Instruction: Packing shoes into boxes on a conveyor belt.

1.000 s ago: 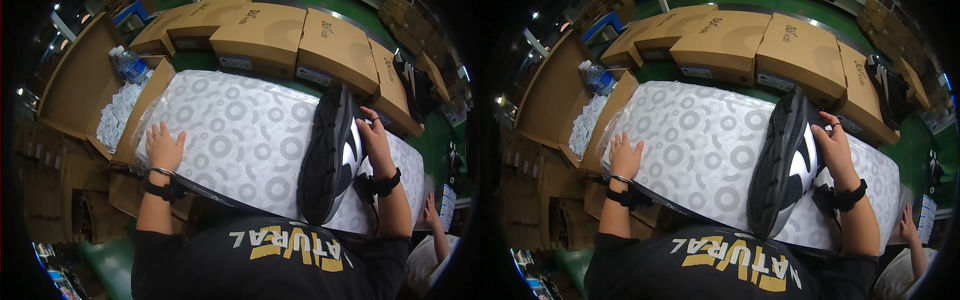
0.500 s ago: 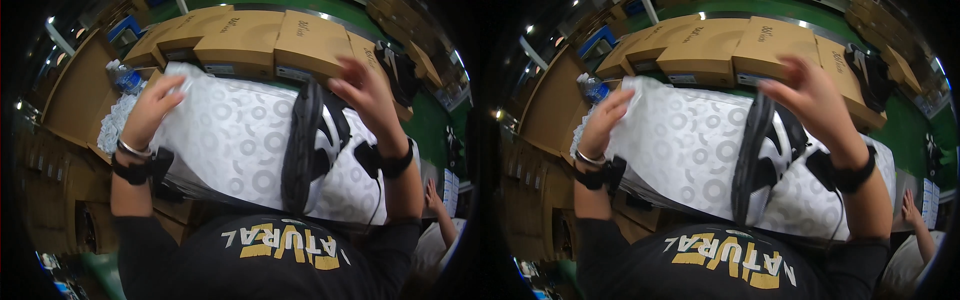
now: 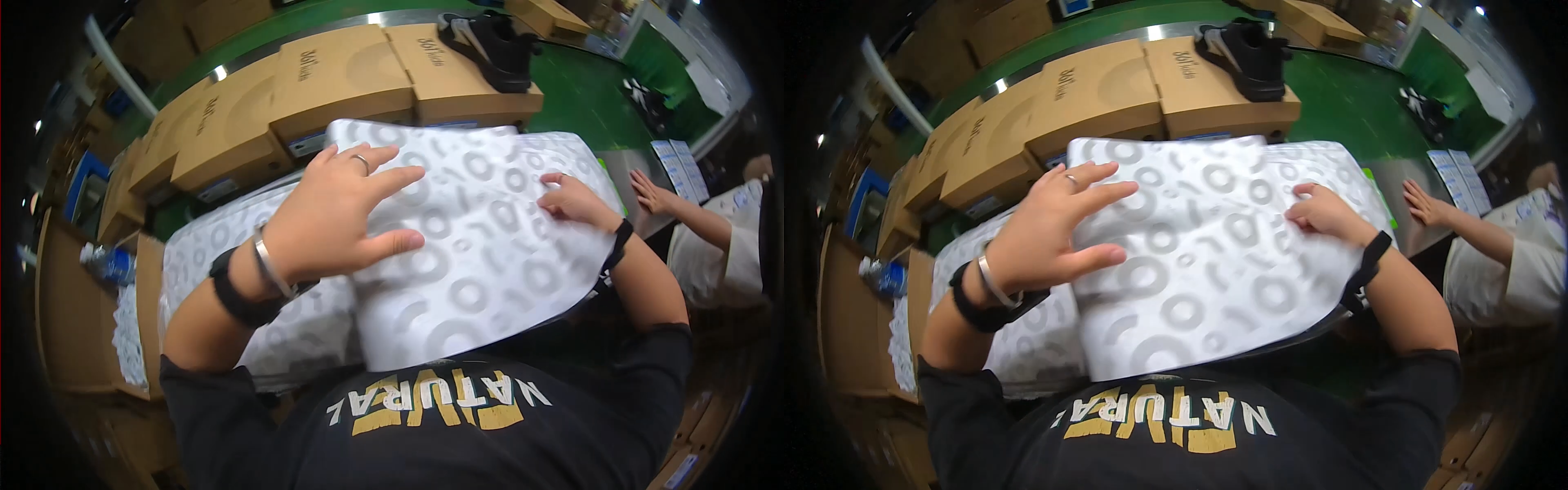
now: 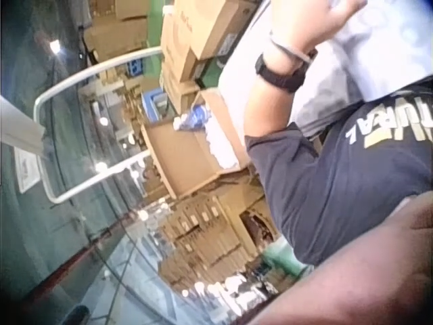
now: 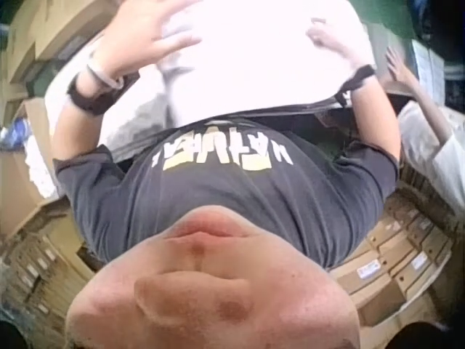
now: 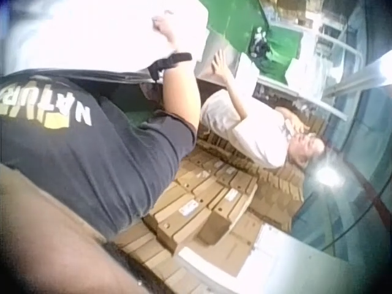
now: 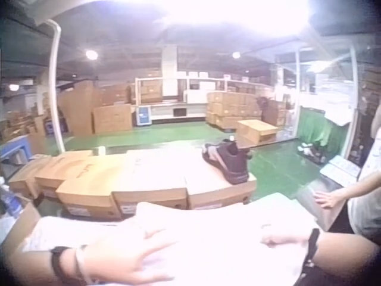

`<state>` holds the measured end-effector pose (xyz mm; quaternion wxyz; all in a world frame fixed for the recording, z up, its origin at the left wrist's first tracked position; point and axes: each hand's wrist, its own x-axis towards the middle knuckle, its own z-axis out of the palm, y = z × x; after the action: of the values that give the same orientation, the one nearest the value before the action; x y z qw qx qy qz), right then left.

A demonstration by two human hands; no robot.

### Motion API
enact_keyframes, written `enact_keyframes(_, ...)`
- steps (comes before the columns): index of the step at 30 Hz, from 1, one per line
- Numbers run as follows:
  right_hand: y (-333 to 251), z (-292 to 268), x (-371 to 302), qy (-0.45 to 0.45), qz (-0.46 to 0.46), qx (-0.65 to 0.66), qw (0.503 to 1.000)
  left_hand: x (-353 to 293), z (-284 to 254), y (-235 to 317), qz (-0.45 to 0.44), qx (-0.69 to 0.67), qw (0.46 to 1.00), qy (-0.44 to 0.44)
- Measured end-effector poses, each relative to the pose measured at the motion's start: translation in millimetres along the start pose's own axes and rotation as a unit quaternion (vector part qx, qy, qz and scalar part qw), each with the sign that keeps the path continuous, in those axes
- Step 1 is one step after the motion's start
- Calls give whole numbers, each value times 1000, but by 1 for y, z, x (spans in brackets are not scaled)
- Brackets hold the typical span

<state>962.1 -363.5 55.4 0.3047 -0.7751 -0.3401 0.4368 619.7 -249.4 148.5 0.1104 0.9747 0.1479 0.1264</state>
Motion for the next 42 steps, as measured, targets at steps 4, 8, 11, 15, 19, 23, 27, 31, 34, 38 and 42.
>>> enact_keyframes(4,-50,-1,12,160,-188,-141,959,22,40,-24,14,98,992,-82)
enact_keyframes(8,-113,-46,72,347,-319,-220,854,28,51,-18,51,83,989,-115)
enact_keyframes(11,-106,-60,163,469,-371,-104,795,32,55,-16,49,70,990,-116)
enact_keyframes(15,-134,-34,148,161,-397,175,887,30,56,-13,38,69,990,-118)
enact_keyframes(19,-166,-40,56,44,-373,186,908,27,55,-11,37,61,991,-112)
enact_keyframes(23,-156,-39,-58,5,-326,158,932,32,54,-12,35,65,990,-119)
enact_keyframes(27,-77,35,-128,151,-550,-265,778,31,49,-12,-3,75,990,-122)
enact_keyframes(31,-21,80,-156,72,-543,-416,726,46,55,-7,36,55,994,-91)
enact_keyframes(34,4,46,-139,171,-517,-155,824,42,56,-10,26,56,993,-96)
enact_keyframes(38,87,-31,-95,373,-180,-335,846,42,49,0,22,33,995,-93)
enact_keyframes(42,123,-41,-78,471,-144,-389,779,47,54,2,13,3,996,-86)
